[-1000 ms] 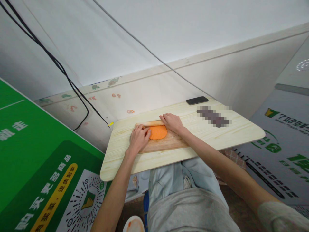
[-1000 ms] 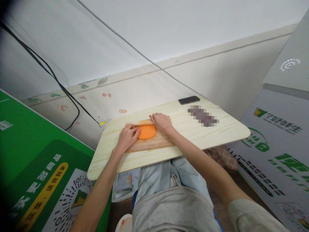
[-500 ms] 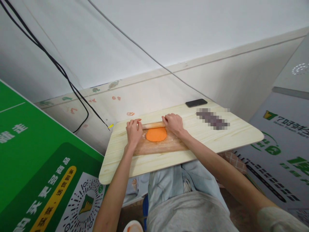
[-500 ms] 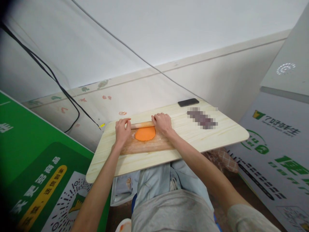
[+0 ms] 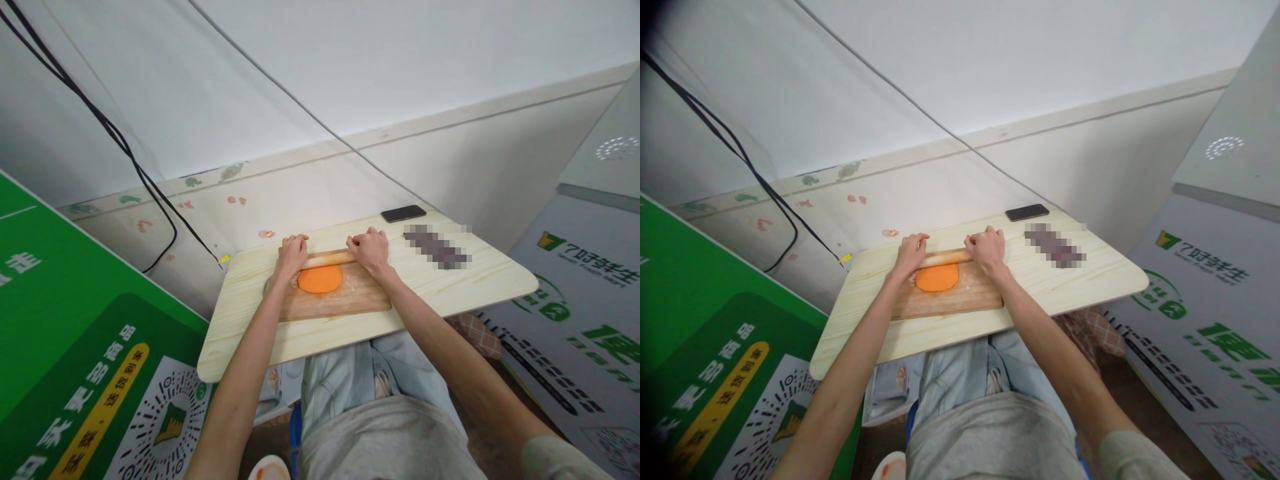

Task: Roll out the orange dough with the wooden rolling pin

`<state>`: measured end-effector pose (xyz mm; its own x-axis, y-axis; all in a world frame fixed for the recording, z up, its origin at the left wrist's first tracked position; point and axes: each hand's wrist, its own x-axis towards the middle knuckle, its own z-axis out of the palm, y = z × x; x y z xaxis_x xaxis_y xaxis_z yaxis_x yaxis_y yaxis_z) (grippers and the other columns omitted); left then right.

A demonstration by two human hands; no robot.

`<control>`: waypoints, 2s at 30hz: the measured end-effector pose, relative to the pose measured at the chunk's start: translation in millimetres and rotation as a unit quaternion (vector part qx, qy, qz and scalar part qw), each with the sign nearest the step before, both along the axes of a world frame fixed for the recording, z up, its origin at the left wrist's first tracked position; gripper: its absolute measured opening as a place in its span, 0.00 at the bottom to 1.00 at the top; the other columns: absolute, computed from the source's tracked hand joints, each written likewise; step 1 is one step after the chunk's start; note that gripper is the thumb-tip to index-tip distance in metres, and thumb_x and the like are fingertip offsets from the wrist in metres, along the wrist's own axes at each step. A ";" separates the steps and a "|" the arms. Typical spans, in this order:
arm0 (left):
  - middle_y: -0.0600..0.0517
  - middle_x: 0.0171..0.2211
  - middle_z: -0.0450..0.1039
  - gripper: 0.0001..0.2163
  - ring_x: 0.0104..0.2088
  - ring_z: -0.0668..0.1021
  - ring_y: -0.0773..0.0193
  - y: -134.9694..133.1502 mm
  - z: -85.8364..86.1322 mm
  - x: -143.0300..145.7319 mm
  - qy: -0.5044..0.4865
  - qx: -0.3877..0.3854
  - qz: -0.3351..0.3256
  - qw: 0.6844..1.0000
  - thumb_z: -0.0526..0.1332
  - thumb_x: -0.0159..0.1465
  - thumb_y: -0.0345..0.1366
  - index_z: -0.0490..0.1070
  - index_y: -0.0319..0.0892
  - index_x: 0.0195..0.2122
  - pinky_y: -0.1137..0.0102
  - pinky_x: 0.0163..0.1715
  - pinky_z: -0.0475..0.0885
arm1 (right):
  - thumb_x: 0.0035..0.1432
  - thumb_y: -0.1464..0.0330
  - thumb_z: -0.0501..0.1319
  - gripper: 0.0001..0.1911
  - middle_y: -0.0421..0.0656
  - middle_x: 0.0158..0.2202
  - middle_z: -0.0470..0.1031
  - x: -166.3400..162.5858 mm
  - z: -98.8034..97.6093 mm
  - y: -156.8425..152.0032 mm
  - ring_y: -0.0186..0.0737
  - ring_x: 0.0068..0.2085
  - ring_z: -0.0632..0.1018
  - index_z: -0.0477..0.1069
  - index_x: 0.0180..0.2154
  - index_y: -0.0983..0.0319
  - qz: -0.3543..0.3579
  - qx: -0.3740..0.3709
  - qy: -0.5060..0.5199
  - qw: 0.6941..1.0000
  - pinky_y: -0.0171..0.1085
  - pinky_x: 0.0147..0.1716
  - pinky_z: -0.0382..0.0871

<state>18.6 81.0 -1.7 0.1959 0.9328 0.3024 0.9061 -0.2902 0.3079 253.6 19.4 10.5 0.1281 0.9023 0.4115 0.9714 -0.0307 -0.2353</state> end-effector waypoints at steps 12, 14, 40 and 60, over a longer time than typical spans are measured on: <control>0.35 0.66 0.71 0.27 0.67 0.70 0.38 -10.7 4.7 6.0 0.121 -0.075 0.031 0.989 0.44 0.79 0.41 0.61 0.47 0.76 0.39 0.62 0.70 | 0.79 0.60 0.52 0.27 0.52 0.38 0.87 0.3 4.0 -3.8 0.52 0.47 0.81 0.87 0.38 0.61 -0.032 0.004 0.034 0.999 0.42 0.44 0.64; 0.34 0.68 0.70 0.28 0.68 0.69 0.38 -12.7 6.7 7.1 0.114 -0.088 0.033 0.989 0.43 0.78 0.42 0.58 0.47 0.78 0.37 0.63 0.69 | 0.79 0.60 0.51 0.27 0.52 0.39 0.87 0.7 4.6 -4.3 0.52 0.48 0.81 0.87 0.39 0.60 -0.031 -0.011 0.038 0.999 0.41 0.42 0.65; 0.36 0.68 0.70 0.28 0.68 0.70 0.40 -20.4 6.5 6.4 0.129 -0.089 0.036 0.987 0.43 0.78 0.40 0.61 0.51 0.77 0.38 0.64 0.69 | 0.78 0.64 0.48 0.24 0.57 0.62 0.79 -0.5 -0.1 0.7 0.56 0.64 0.73 0.81 0.57 0.63 -0.001 -0.049 -0.041 0.998 0.50 0.62 0.62; 0.37 0.59 0.77 0.22 0.61 0.75 0.39 -34.3 11.9 8.2 0.172 -0.067 0.027 0.982 0.43 0.80 0.40 0.76 0.47 0.58 0.38 0.59 0.72 | 0.80 0.64 0.46 0.25 0.56 0.59 0.81 -2.5 -0.5 -8.2 0.57 0.63 0.74 0.81 0.55 0.62 0.006 -0.071 -0.055 0.996 0.54 0.64 0.59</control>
<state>26.8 46.7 10.1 0.2139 0.9716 0.1009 0.9763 -0.2162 0.0125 251.1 11.3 10.0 0.0789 0.9536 0.2907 0.9915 -0.0447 -0.1222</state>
